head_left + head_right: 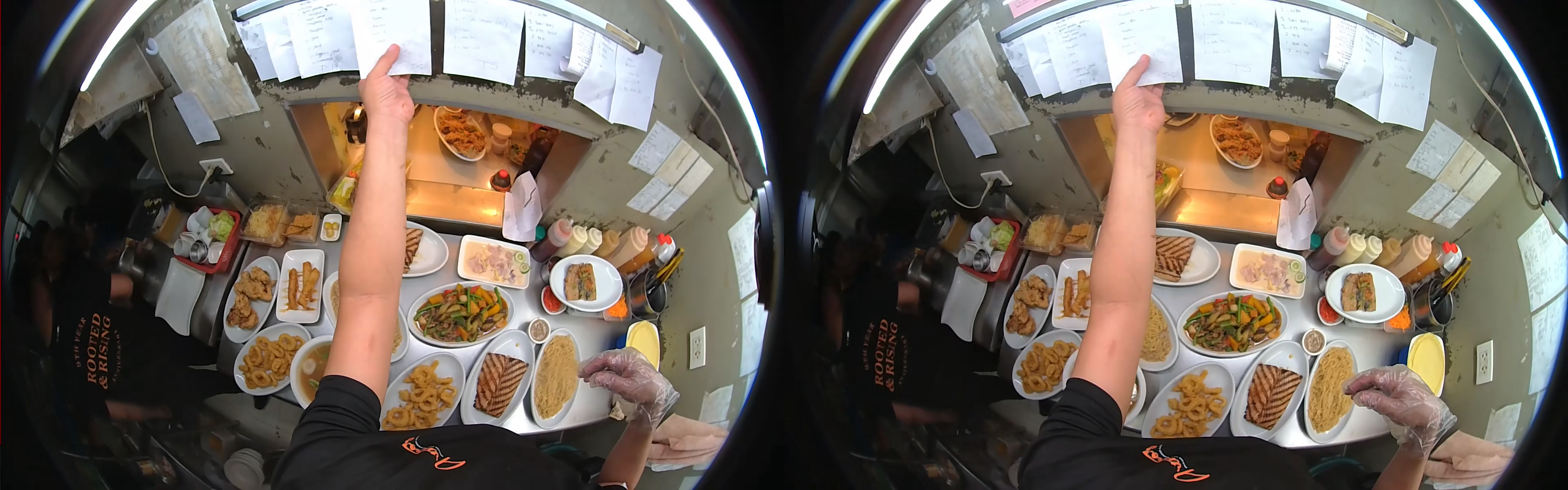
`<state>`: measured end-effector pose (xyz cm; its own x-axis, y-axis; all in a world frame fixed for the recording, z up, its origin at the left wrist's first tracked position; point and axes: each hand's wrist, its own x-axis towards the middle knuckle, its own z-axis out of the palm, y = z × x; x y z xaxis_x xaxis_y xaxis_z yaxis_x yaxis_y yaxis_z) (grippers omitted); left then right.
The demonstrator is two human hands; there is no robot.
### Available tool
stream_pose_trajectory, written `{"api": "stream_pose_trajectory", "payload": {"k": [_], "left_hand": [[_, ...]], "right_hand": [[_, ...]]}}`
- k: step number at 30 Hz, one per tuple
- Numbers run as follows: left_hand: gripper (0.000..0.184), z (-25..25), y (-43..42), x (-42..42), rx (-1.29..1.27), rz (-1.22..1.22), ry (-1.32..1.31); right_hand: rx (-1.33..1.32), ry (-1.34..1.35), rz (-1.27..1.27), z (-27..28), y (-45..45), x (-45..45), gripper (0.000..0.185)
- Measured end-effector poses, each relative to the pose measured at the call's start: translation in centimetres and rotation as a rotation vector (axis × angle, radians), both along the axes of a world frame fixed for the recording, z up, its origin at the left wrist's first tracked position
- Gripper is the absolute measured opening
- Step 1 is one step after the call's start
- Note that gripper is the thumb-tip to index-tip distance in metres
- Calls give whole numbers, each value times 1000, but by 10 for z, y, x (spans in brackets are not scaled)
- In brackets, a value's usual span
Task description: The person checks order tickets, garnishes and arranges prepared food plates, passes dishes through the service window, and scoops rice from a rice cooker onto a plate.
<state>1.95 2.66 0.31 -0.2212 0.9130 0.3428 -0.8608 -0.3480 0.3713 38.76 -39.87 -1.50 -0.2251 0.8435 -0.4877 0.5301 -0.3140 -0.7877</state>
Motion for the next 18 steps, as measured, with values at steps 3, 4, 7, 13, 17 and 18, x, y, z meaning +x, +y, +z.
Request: {"api": "stream_pose_trajectory", "payload": {"k": [3, 4, 7, 13, 17, 18], "left_hand": [[53, -1, 2, 0, 0, -13, -10], [53, -2, 2, 0, -1, -14, -11], [53, -1, 1, 1, -5, -2, -19], [53, -1, -1, 1, -23, 9, -24], [51, -1, 0, 2, -3, 30, -10], [51, -1, -1, 2, -8, 18, -26]], "right_hand": [[-9, -16, 9, 0, 1, 2, 22], [-10, -26, 24, 3, 2, 1, 22], [-12, -35, 44, 7, 5, -1, 21], [-25, -13, 19, 5, 5, -2, 22], [-28, -8, 27, 10, 6, -6, 22], [-22, -13, 40, 11, 6, -6, 22]]}}
